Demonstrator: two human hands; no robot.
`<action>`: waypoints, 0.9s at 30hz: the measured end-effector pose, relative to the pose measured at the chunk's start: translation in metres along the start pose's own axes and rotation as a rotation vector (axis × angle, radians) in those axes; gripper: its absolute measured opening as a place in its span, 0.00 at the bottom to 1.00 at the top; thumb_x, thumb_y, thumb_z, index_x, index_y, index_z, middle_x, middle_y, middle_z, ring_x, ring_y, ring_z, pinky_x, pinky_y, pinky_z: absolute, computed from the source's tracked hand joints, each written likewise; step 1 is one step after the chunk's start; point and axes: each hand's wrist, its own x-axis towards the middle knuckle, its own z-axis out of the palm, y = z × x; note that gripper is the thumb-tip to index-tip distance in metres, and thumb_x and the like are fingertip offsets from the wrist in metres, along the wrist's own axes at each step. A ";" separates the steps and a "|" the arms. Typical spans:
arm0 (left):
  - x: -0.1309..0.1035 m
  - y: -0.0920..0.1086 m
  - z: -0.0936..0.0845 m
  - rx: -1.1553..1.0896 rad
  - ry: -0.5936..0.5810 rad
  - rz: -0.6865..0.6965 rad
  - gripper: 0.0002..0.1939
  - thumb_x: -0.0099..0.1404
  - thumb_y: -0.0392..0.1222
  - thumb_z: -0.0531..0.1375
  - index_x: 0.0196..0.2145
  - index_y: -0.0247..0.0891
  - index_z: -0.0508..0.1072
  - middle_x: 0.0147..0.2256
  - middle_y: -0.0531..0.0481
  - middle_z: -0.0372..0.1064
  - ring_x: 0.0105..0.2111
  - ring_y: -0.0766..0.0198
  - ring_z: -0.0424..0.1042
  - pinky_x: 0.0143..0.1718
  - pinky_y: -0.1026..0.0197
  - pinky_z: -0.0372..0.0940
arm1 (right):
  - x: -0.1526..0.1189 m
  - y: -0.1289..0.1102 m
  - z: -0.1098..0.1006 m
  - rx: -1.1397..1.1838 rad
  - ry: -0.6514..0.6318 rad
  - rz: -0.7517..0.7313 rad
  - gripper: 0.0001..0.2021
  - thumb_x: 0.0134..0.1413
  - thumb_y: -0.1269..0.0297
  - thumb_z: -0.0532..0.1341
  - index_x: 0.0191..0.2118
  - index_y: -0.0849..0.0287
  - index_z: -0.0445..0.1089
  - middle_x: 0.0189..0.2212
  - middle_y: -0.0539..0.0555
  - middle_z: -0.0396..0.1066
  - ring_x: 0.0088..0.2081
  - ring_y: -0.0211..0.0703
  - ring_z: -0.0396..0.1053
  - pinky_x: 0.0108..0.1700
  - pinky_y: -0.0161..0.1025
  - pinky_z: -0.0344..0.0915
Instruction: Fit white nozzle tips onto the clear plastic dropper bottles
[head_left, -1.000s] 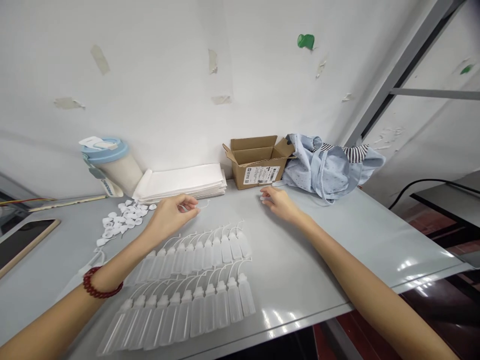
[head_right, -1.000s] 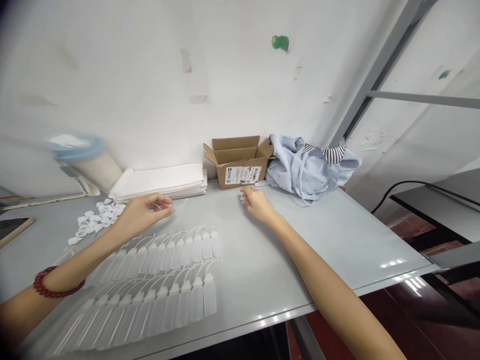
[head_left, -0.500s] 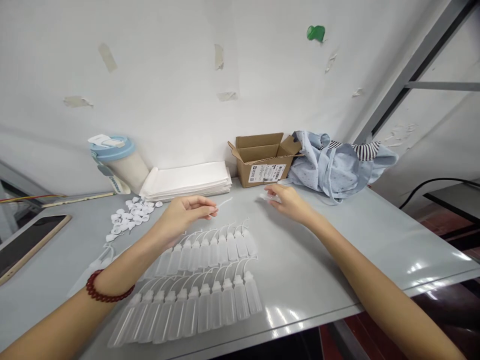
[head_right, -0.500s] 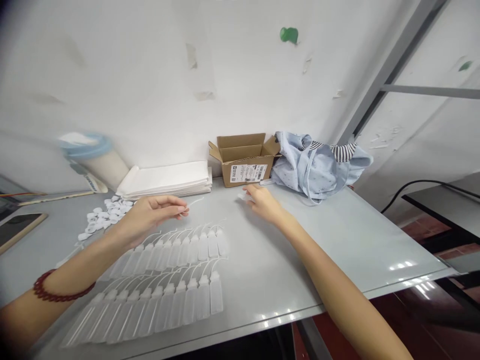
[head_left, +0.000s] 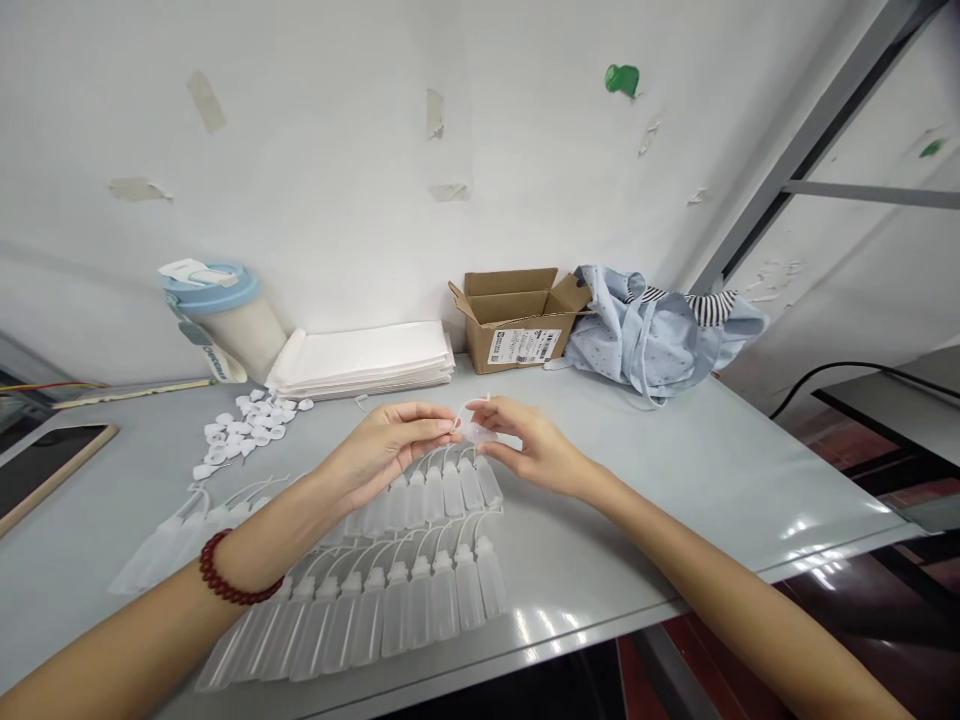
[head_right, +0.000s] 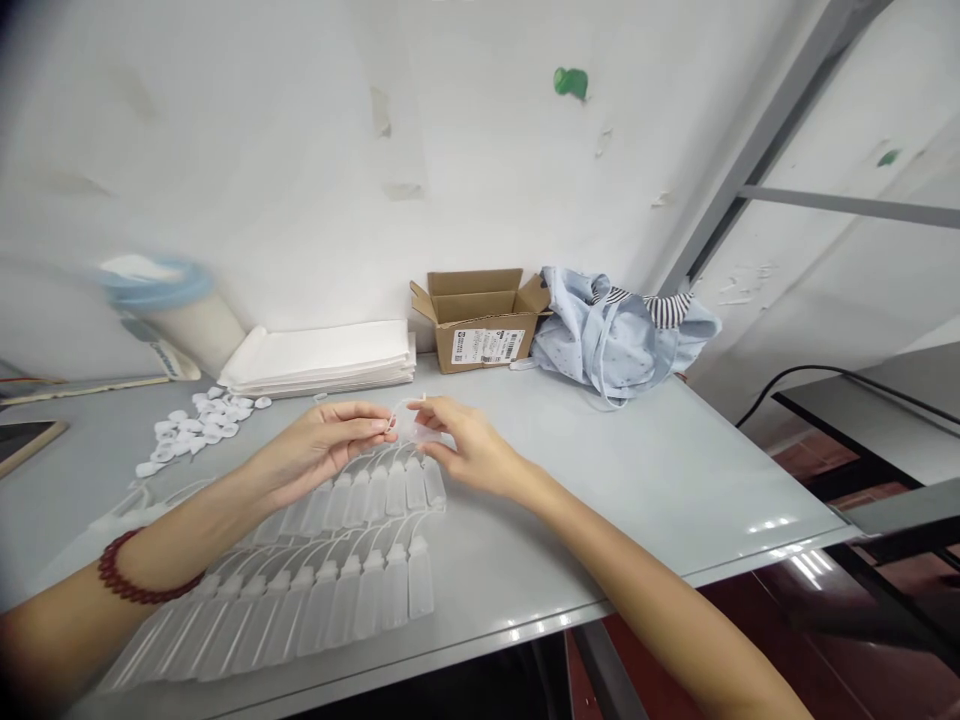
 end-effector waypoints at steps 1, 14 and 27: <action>0.001 -0.001 0.000 -0.008 0.001 0.003 0.06 0.52 0.36 0.70 0.30 0.36 0.80 0.32 0.52 0.76 0.35 0.67 0.76 0.44 0.68 0.69 | 0.000 0.000 0.001 0.008 0.006 0.004 0.21 0.57 0.69 0.62 0.56 0.55 0.64 0.42 0.56 0.71 0.43 0.44 0.71 0.49 0.48 0.71; 0.000 -0.006 0.009 0.051 0.007 0.011 0.05 0.55 0.39 0.67 0.32 0.37 0.80 0.33 0.49 0.77 0.37 0.64 0.75 0.46 0.62 0.69 | -0.001 -0.003 0.004 0.037 0.003 -0.056 0.21 0.56 0.70 0.63 0.56 0.50 0.67 0.42 0.53 0.72 0.40 0.41 0.70 0.45 0.44 0.72; -0.015 -0.001 0.018 0.631 0.151 0.274 0.07 0.58 0.44 0.63 0.29 0.39 0.77 0.28 0.51 0.74 0.27 0.63 0.69 0.29 0.62 0.63 | -0.002 0.001 0.007 0.002 0.110 0.022 0.20 0.56 0.61 0.63 0.55 0.55 0.70 0.34 0.53 0.73 0.34 0.40 0.71 0.38 0.41 0.73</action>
